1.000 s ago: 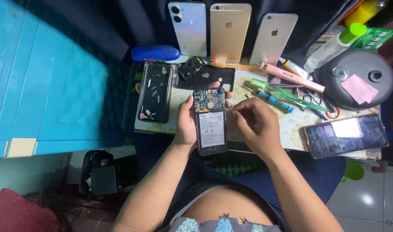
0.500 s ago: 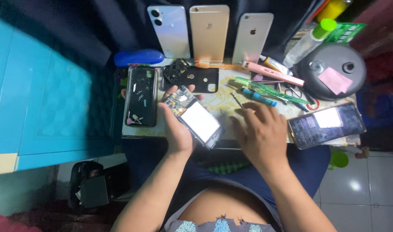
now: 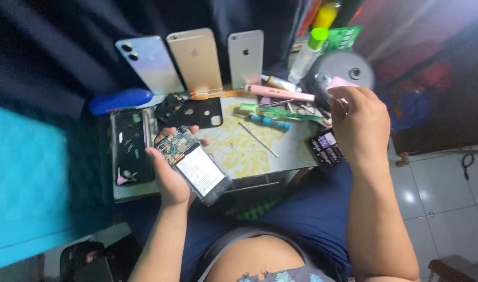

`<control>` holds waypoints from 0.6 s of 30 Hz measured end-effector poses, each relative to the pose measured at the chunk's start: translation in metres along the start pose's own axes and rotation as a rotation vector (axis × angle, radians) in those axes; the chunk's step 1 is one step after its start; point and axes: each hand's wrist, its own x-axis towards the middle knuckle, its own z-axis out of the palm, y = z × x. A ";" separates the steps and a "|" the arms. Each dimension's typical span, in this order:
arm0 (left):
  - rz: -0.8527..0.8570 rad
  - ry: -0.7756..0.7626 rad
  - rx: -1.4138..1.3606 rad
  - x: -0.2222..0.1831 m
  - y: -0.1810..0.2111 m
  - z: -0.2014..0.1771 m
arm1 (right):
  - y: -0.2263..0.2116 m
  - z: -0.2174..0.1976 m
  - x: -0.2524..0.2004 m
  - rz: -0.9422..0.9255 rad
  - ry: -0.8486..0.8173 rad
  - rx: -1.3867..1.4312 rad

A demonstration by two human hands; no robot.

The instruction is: Disassembling a smartphone to remove internal components like the battery and motherboard using specialized repair tools.

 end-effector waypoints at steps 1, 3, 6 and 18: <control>-0.004 -0.011 -0.004 0.001 -0.002 0.002 | 0.004 -0.005 0.003 0.006 0.007 -0.009; -0.025 -0.015 0.040 0.000 -0.002 0.000 | 0.009 -0.012 0.008 0.043 -0.127 0.038; -0.020 -0.038 0.025 0.000 -0.004 0.001 | -0.008 -0.016 0.014 0.012 -0.222 0.010; -0.009 -0.036 0.149 -0.002 0.001 0.006 | -0.026 0.015 0.012 -0.299 -0.119 -0.132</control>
